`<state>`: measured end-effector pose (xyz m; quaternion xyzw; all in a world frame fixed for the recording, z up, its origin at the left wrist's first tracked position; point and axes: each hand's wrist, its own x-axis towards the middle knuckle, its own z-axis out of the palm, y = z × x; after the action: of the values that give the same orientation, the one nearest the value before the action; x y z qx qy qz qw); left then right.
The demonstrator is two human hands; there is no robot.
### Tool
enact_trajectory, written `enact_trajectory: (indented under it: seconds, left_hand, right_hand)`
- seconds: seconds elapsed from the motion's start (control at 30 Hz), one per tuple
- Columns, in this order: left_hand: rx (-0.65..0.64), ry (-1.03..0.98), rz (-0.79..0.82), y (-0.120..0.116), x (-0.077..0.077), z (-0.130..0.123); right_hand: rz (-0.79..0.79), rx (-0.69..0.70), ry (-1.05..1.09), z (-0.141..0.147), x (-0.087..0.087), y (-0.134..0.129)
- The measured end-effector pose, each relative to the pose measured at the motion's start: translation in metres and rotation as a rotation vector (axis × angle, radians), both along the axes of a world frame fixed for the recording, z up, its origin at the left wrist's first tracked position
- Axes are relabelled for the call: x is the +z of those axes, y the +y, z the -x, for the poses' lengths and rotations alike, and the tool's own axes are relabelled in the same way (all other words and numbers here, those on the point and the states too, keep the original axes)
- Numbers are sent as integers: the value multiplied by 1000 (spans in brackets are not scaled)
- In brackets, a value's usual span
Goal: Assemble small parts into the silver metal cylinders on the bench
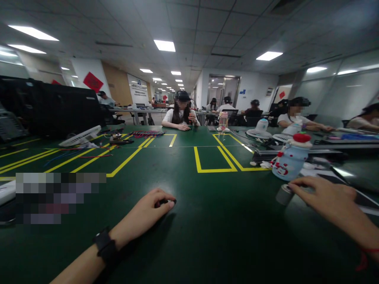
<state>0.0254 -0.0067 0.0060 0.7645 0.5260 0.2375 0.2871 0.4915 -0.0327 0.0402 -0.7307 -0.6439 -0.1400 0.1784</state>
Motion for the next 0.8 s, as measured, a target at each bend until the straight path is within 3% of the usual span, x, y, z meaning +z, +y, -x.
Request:
enact_trajectory:
  seconds: [0.17,0.43,0.63,0.73,0.8]
  left_hand:
    - [4,8,-9,-2,0,-1]
    - [-2,-1,3,-2,0,1]
    - [-3,-2,-17,-2,-1,0]
    - [4,15,-20,-1,-1,-1]
    - [6,28,-19,0,-2,-2]
  right_hand:
    - [-4,-11,-15,-14,-15,1]
    - [75,13,70,-13,-14,3]
    - [11,146,234,-22,-40,2]
    - [10,177,213,-1,-42,1]
    - [-42,274,209,31,-34,1]
